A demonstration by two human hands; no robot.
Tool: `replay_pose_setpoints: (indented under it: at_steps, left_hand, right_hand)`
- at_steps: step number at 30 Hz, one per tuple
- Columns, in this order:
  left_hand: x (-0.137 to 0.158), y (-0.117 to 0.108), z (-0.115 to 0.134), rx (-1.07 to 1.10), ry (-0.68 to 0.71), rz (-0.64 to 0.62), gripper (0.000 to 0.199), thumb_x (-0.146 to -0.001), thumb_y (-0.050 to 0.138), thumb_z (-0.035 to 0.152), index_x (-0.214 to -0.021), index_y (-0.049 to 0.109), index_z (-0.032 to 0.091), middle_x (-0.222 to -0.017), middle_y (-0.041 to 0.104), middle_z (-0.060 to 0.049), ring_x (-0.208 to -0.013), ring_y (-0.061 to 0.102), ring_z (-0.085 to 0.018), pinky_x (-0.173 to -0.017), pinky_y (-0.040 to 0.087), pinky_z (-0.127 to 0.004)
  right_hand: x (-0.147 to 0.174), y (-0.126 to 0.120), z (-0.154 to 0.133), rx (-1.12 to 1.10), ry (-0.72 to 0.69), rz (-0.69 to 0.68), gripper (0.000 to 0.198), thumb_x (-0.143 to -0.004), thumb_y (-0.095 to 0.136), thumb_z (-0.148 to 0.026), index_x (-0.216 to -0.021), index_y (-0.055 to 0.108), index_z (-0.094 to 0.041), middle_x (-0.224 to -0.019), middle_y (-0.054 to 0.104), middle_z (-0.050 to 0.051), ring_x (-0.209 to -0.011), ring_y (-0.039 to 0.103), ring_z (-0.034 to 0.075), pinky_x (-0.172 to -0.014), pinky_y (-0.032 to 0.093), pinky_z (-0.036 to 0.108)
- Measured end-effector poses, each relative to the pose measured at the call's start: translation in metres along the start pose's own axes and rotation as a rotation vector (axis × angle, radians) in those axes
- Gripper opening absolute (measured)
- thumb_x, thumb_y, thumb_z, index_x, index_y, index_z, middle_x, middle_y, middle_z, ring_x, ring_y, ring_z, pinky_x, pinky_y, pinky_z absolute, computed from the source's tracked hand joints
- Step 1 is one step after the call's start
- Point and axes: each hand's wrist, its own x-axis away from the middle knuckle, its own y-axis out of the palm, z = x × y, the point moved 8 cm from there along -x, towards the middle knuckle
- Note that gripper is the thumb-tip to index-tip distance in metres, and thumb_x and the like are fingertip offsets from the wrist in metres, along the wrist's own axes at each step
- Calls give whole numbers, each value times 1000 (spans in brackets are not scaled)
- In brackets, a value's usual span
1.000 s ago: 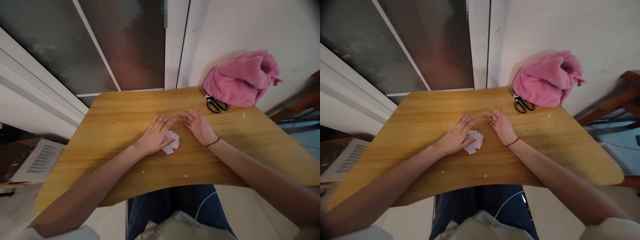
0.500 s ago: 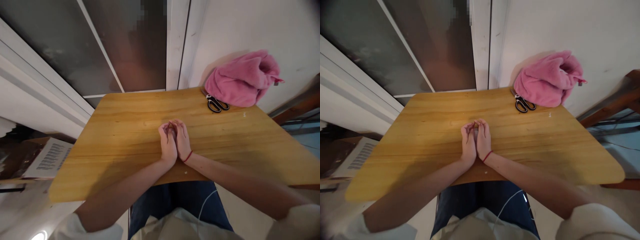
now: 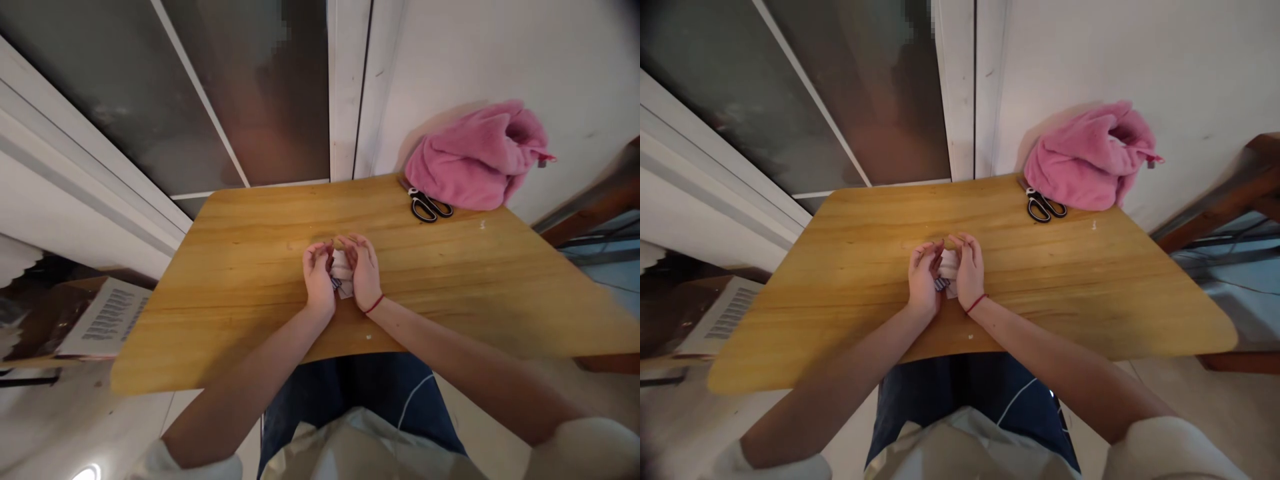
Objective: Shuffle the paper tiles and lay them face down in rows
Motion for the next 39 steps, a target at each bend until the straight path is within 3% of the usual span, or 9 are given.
replay_pose_setpoints:
  at_steps: [3, 6, 9, 13, 18, 23, 28, 35, 39]
  left_hand:
    - [-7, 5, 24, -334, 210, -112, 11, -86, 46, 21, -97, 48, 21, -114, 60, -7, -116, 56, -16, -105, 39, -36]
    - [-12, 27, 32, -843, 358, -416, 21, -87, 50, 29, -105, 51, 19, -118, 57, -10, -118, 51, -21, -104, 38, -39]
    - [-12, 38, 18, -1318, 353, -706, 43, -75, 65, 44, -107, 53, 17, -118, 54, -14, -116, 48, -31, -98, 39, -46]
    - [-10, 39, 9, -1672, 298, -814, 59, -59, 75, 55, -99, 55, 17, -113, 49, -14, -109, 47, -36, -89, 41, -47]
    - [5, 40, 11, -1643, 260, -929, 38, -66, 74, 41, -87, 52, 18, -100, 56, -10, -96, 54, -28, -77, 44, -35]
    - [16, 32, 19, -1465, 268, -906, 29, -74, 69, 31, -93, 52, 19, -89, 61, -5, -83, 59, -22, -73, 45, -32]
    - [31, 28, 17, -1588, 428, -997, 20, -86, 59, 36, -89, 55, 17, -98, 59, -9, -99, 56, -25, -87, 44, -38]
    - [61, 21, 17, -1649, 606, -984, 14, -95, 44, 28, -93, 53, 17, -95, 61, -9, -89, 60, -22, -82, 47, -37]
    - [62, 14, 19, -1616, 444, -902, 14, -96, 42, 28, -96, 51, 18, -91, 64, -8, -77, 62, -21, -68, 46, -32]
  right_hand:
    - [-2, -6, -4, 26, -29, 1, 29, -84, 38, -40, -105, 43, -21, -122, 60, 13, -122, 54, 16, -110, 36, 37]
    - [-4, -17, -10, 33, -81, 29, 29, -82, 39, -38, -105, 43, -20, -122, 59, 13, -120, 55, 16, -110, 36, 37]
    - [-3, -28, -14, 107, -115, 72, 32, -82, 39, -40, -105, 44, -20, -120, 59, 13, -118, 55, 17, -109, 37, 38]
    - [5, -34, -17, 185, -148, 69, 32, -81, 42, -42, -105, 44, -20, -119, 58, 12, -116, 56, 17, -108, 38, 37]
    - [23, -48, -22, 125, -159, 58, 30, -80, 49, -37, -105, 46, -20, -114, 60, 11, -115, 57, 18, -109, 37, 40]
    - [42, -56, -31, 183, -163, -18, 30, -80, 54, -33, -107, 48, -22, -113, 62, 10, -114, 57, 20, -110, 35, 44]
    - [55, -63, -30, 224, -133, -19, 27, -81, 53, -31, -106, 50, -23, -114, 62, 8, -114, 57, 20, -108, 38, 43]
    - [60, -60, -33, 312, -172, -74, 25, -81, 49, -26, -106, 50, -24, -116, 60, 8, -113, 57, 20, -107, 40, 42]
    - [67, -53, -32, 395, -194, -122, 26, -82, 47, -24, -108, 49, -25, -115, 59, 8, -114, 56, 21, -106, 41, 43]
